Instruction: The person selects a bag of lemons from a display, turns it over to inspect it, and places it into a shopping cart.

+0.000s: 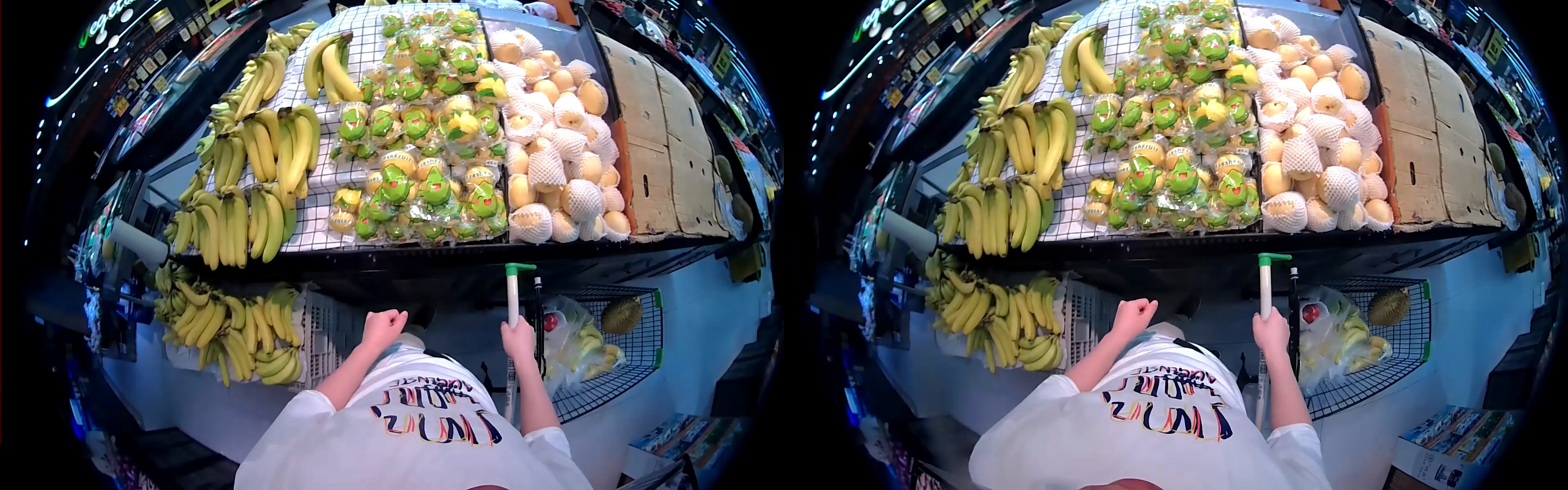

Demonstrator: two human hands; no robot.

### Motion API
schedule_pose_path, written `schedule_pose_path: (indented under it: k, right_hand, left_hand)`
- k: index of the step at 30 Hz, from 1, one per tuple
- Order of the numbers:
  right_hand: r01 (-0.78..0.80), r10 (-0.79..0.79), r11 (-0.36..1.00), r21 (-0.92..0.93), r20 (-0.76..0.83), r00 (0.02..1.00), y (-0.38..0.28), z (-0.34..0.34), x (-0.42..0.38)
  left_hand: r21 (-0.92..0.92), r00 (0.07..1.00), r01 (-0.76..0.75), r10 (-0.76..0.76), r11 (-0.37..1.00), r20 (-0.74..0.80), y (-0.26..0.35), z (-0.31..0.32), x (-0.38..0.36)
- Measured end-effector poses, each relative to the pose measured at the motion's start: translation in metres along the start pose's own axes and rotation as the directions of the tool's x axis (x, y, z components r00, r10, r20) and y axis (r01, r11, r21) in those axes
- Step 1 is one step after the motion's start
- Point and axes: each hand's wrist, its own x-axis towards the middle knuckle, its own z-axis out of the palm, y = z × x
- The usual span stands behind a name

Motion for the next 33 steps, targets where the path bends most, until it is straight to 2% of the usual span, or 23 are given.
schedule_pose_path:
  k: [1, 3, 6, 7, 9, 12, 13, 15, 17, 20, 21, 23, 24, 26, 27, 29, 30, 31, 33]
  right_hand:
    - [-0.003, 0.003, 1.000, 0.012, -0.012, 1.000, 0.001, 0.001, 0.000]
    - [0.011, -0.011, 1.000, -0.025, -0.030, 0.999, 0.001, 0.003, -0.001]
    - [0.063, -0.057, 0.997, 0.042, -0.129, 0.990, -0.006, 0.003, -0.007]
    - [0.082, -0.072, 0.995, 0.058, -0.150, 0.986, -0.011, -0.001, -0.011]
    - [0.088, -0.078, 0.995, 0.051, -0.169, 0.983, -0.021, -0.006, -0.017]
    - [0.111, -0.105, 0.994, 0.020, -0.192, 0.976, -0.019, -0.002, -0.016]
    - [0.121, -0.116, 0.993, 0.015, -0.201, 0.973, -0.021, -0.002, -0.015]
    - [0.129, -0.125, 0.992, 0.004, -0.219, 0.968, -0.025, -0.004, -0.017]
    - [0.119, -0.120, 0.993, -0.016, -0.236, 0.964, -0.028, -0.003, -0.018]
    - [0.072, -0.088, 0.995, -0.076, -0.248, 0.965, -0.027, 0.004, -0.014]
    - [0.061, -0.078, 0.995, -0.079, -0.236, 0.969, -0.027, 0.005, -0.015]
    - [0.041, -0.061, 0.995, -0.092, -0.221, 0.973, -0.030, 0.005, -0.016]
    - [-0.064, 0.057, 0.997, -0.035, -0.159, 0.986, -0.029, 0.006, -0.016]
    - [-0.055, 0.048, 0.998, -0.022, -0.229, 0.972, -0.032, 0.013, -0.018]
    - [-0.047, 0.039, 0.999, -0.024, -0.275, 0.961, -0.035, 0.017, -0.020]
    - [0.031, -0.025, 0.999, 0.009, -0.386, 0.922, -0.035, 0.028, -0.020]
    - [0.013, -0.001, 0.999, 0.029, -0.401, 0.916, -0.033, 0.032, -0.019]
    - [-0.009, 0.010, 1.000, 0.005, -0.402, 0.916, -0.028, 0.036, -0.018]
    - [-0.146, 0.085, 0.980, -0.134, -0.380, 0.921, -0.051, 0.027, -0.023]
  left_hand:
    - [0.021, 0.993, 0.107, -0.108, 0.994, 0.049, -0.012, -0.002, -0.019]
    - [0.120, 0.988, 0.131, -0.140, 0.984, 0.069, -0.035, -0.012, -0.043]
    - [0.140, 0.983, 0.182, -0.177, 0.973, -0.044, -0.062, -0.021, -0.050]
    - [0.101, 0.981, 0.190, -0.185, 0.977, -0.054, -0.073, -0.021, -0.047]
    - [-0.031, 0.982, 0.169, -0.171, 0.985, -0.081, -0.045, -0.041, -0.035]
    - [-0.164, 0.981, 0.003, -0.034, 0.987, -0.189, -0.025, -0.049, 0.002]
    - [-0.161, 0.989, -0.015, -0.009, 0.987, -0.146, -0.013, -0.059, 0.017]
    - [-0.194, 0.954, -0.221, 0.171, 0.956, -0.247, -0.002, -0.069, 0.052]
    - [-0.175, 0.926, -0.329, 0.280, 0.928, -0.254, 0.011, -0.087, 0.085]
    - [-0.067, 0.816, -0.515, 0.465, 0.855, -0.345, 0.029, -0.109, 0.130]
    - [-0.103, 0.823, -0.519, 0.464, 0.848, -0.327, 0.035, -0.116, 0.140]
    - [-0.073, 0.780, -0.580, 0.527, 0.812, -0.337, 0.045, -0.126, 0.162]
    - [-0.061, 0.749, -0.617, 0.561, 0.785, -0.352, 0.052, -0.130, 0.173]
    - [-0.018, 0.666, -0.703, 0.648, 0.711, -0.370, 0.068, -0.140, 0.196]
    - [-0.089, 0.657, -0.730, 0.660, 0.678, -0.364, 0.075, -0.140, 0.207]
    - [-0.048, 0.547, -0.825, 0.775, 0.563, -0.316, 0.091, -0.147, 0.228]
    - [-0.075, 0.503, -0.860, 0.810, 0.506, -0.301, 0.101, -0.150, 0.238]
    - [-0.022, 0.471, -0.876, 0.847, 0.481, -0.245, 0.107, -0.150, 0.247]
    - [0.074, 0.537, -0.830, 0.829, 0.552, -0.158, 0.111, -0.135, 0.261]
